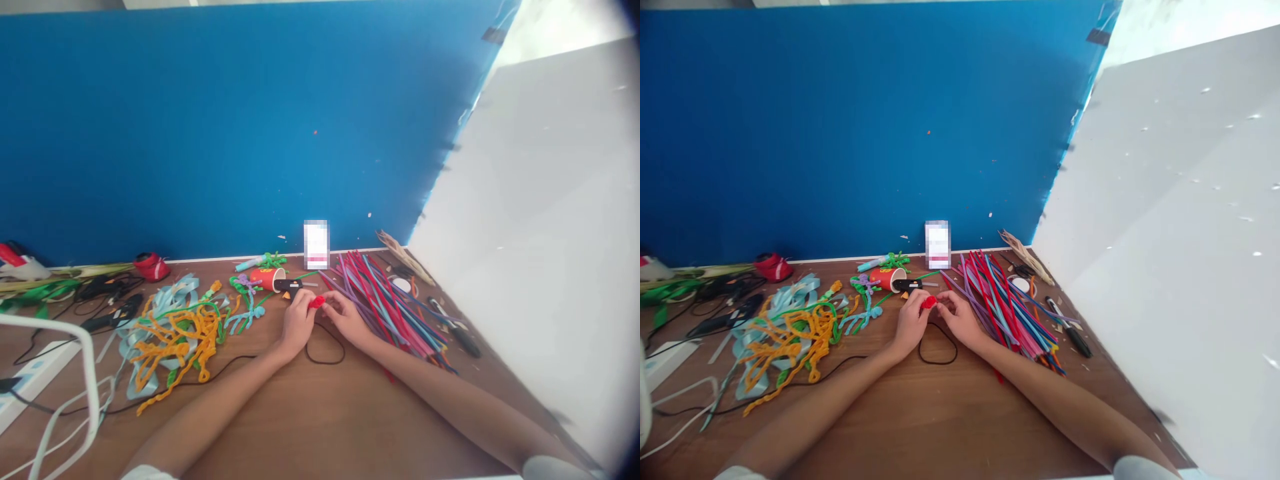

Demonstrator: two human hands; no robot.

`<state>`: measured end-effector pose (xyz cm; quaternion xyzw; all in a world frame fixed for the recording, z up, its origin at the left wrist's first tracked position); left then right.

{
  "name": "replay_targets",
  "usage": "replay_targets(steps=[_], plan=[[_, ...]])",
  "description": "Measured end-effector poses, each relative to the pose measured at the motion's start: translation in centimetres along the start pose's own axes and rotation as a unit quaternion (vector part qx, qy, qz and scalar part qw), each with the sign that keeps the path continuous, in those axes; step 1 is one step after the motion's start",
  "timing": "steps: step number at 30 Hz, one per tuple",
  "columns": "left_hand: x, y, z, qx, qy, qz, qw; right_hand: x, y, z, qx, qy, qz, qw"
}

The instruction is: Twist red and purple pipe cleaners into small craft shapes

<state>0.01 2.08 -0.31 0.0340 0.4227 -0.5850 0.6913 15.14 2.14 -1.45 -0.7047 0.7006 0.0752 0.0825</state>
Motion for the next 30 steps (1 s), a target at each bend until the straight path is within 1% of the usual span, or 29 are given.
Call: replay_targets(steps=[5, 8, 11, 15, 22, 25, 30], plan=[[0.14, -0.49, 0.50, 0.032, 0.018, 0.025, 0.999, 0.18, 0.15, -0.94, -0.002, 0.017, -0.069, 0.997], [0.15, -0.59, 0.67, 0.058, 0.040, 0.005, 0.997, 0.04, 0.02, -1.16, -0.013, 0.024, -0.093, 0.995], [0.11, -0.56, 0.70, 0.057, 0.056, -0.025, 0.996, -0.09, -0.29, -1.16, -0.039, 0.042, -0.113, 0.992], [0.14, -0.46, 0.64, 0.046, 0.073, -0.030, 0.996, -0.07, -0.48, -1.03, -0.069, 0.060, -0.130, 0.987], [0.25, -0.33, 0.60, 0.028, 0.059, -0.018, 0.998, -0.08, -0.21, -0.52, -0.096, 0.068, -0.086, 0.989], [0.23, -0.29, 0.67, 0.012, 0.044, -0.020, 0.999, -0.05, -0.18, -0.37, -0.082, 0.053, -0.080, 0.992], [0.31, -0.24, 0.72, -0.018, 0.016, -0.022, 0.999, 0.00, -0.40, -0.19, -0.053, 0.021, -0.041, 0.998]])
Point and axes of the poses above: each hand's wrist, its own x-axis away from the middle knuckle, its own y-axis out of the palm, z = x × y, the point moved 2 cm from there along -x, towards the middle knuckle, and after that the axes turned 11 degrees about z, right-handed, at the moved point
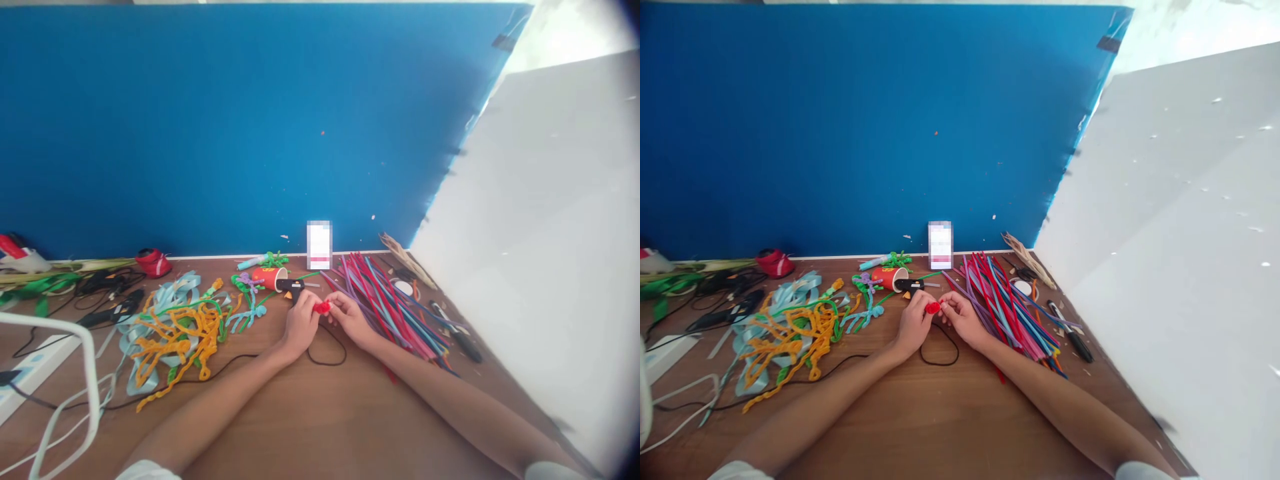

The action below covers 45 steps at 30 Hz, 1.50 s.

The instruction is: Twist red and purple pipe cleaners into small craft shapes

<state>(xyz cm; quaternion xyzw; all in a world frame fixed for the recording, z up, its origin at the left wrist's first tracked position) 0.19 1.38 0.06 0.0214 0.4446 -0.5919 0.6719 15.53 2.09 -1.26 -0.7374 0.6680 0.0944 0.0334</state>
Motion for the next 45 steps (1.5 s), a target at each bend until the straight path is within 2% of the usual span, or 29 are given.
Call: replay_targets(steps=[7, 13, 20, 29, 36, 45], plan=[[0.0, -0.1, 0.1, -0.015, -0.006, 0.022, 1.000, 0.3, 0.2, -0.6, 0.002, -0.032, 0.012, 0.999], [-0.1, 0.0, 0.3, -0.028, -0.002, 0.016, 0.999, 0.6, 0.1, -0.9, 0.070, -0.066, 0.068, 0.993], [0.0, 0.1, 0.3, -0.011, 0.004, 0.012, 1.000, 1.1, 0.0, -0.9, 0.127, -0.099, 0.085, 0.983], [-0.2, 0.6, 0.5, 0.028, -0.018, 0.049, 0.998, 0.5, 0.2, -1.2, 0.015, -0.088, 0.075, 0.993], [-0.7, 0.9, 0.6, 0.050, -0.027, 0.056, 0.997, 0.6, 0.2, -1.3, -0.004, -0.091, 0.113, 0.989], [-0.7, 1.0, 0.9, 0.101, -0.068, 0.052, 0.991, 0.1, 0.1, -1.1, -0.059, -0.056, 0.085, 0.993]])
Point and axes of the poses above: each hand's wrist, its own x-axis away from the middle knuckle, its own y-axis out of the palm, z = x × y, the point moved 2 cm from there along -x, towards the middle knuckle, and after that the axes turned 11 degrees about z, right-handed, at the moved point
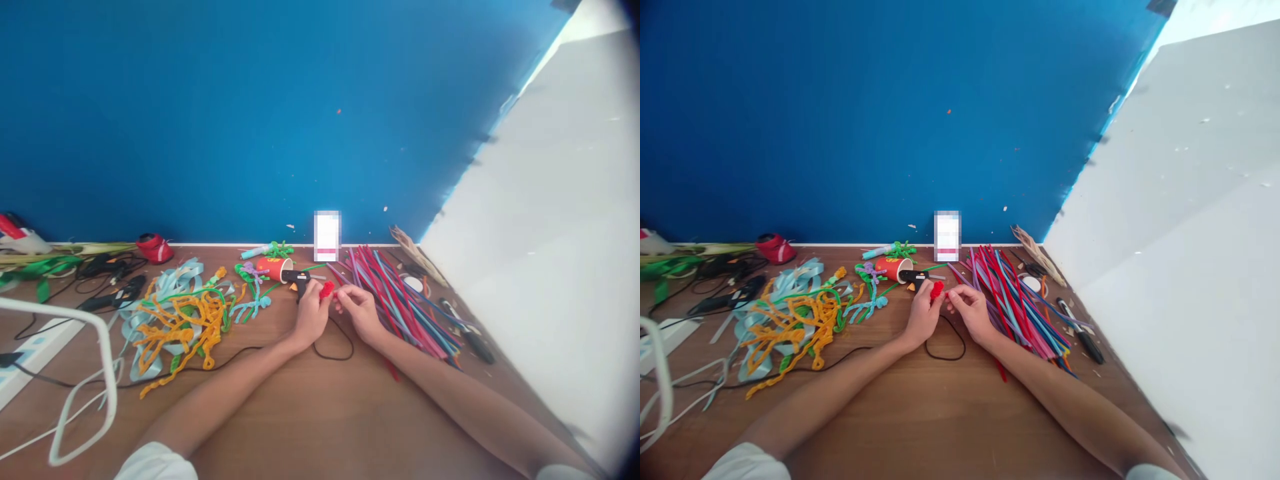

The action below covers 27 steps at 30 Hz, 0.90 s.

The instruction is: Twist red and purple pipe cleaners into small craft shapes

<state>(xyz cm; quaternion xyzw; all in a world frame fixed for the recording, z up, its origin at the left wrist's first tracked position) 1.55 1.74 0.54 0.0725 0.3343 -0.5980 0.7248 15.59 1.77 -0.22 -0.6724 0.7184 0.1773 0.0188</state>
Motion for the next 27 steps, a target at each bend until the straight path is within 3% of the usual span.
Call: replay_targets(steps=[15, 22, 27], plan=[[0.1, 0.1, -0.3, 0.020, -0.038, -0.016, 0.999, 0.4, 1.0, 1.7, 0.022, 0.050, -0.064, 0.996], [0.0, 0.1, -0.3, -0.005, -0.015, -0.012, 1.000, 1.2, 1.1, 0.4, 0.155, -0.018, -0.033, 0.987], [0.0, 0.1, -0.3, -0.021, -0.002, -0.014, 1.000, 1.4, 1.1, -0.2, 0.194, -0.045, -0.032, 0.980]])
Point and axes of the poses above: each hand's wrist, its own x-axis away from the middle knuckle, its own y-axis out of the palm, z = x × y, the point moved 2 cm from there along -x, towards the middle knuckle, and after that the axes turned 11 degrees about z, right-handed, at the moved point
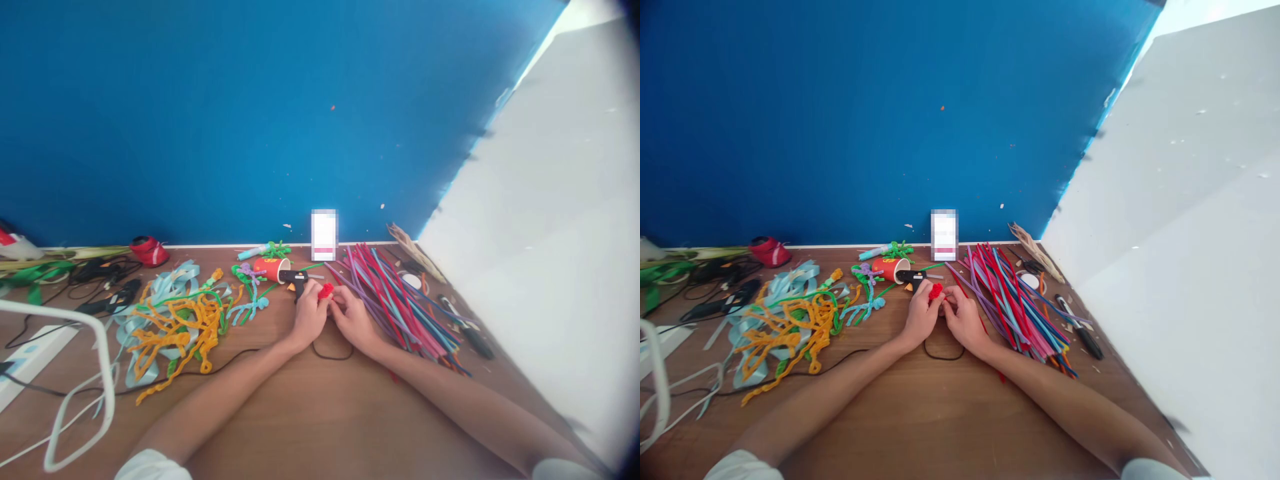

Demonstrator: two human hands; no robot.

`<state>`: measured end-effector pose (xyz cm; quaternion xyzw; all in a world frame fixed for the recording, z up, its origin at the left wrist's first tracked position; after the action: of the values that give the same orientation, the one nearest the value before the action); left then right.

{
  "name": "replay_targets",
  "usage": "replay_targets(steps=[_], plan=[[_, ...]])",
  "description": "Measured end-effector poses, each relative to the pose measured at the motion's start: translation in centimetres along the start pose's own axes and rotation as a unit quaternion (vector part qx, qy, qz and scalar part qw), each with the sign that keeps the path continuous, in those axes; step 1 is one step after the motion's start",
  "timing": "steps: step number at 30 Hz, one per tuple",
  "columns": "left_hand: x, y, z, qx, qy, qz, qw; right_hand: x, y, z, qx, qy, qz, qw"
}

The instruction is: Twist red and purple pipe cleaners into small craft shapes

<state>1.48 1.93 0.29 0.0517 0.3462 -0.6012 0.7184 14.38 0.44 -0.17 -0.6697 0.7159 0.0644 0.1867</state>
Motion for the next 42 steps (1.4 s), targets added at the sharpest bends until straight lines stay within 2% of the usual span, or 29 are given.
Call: replay_targets(steps=[13, 17, 20, 24, 29, 34, 42], plan=[[0.1, 0.2, 0.3, -0.010, 0.007, -0.012, 1.000, 0.1, -0.5, 0.0, 0.120, -0.043, 0.041, 0.991], [-0.1, 0.3, 0.2, 0.011, -0.008, -0.014, 1.000, -0.5, -0.3, 0.8, 0.011, 0.020, 0.038, 0.999], [-0.3, 0.3, 0.2, 0.018, -0.001, -0.015, 1.000, -0.9, -0.1, 1.4, -0.093, 0.082, 0.025, 0.992], [-0.3, 0.3, 0.3, 0.027, 0.010, -0.018, 0.999, -1.2, -0.2, 1.6, -0.151, 0.103, 0.042, 0.982], [-0.3, 0.2, 0.4, 0.044, 0.022, -0.020, 0.999, -1.3, -0.3, 1.5, -0.182, 0.122, 0.047, 0.975], [-0.3, 0.2, 0.2, 0.042, 0.010, -0.003, 0.999, -1.4, -0.7, 1.5, -0.200, 0.098, 0.048, 0.974], [-0.1, 0.2, 0.0, 0.036, -0.010, 0.009, 0.999, -1.2, -0.7, 1.4, -0.158, 0.078, 0.061, 0.982]])
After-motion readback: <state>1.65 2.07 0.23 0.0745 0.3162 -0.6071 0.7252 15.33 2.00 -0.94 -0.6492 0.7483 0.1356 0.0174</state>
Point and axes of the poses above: each hand's wrist, its own x-axis away from the middle knuckle, its own y-axis out of the palm, z = x × y, the point moved 2 cm from there along -x, towards the middle knuckle, and after that the axes turned 11 degrees about z, right-handed, at the moved point
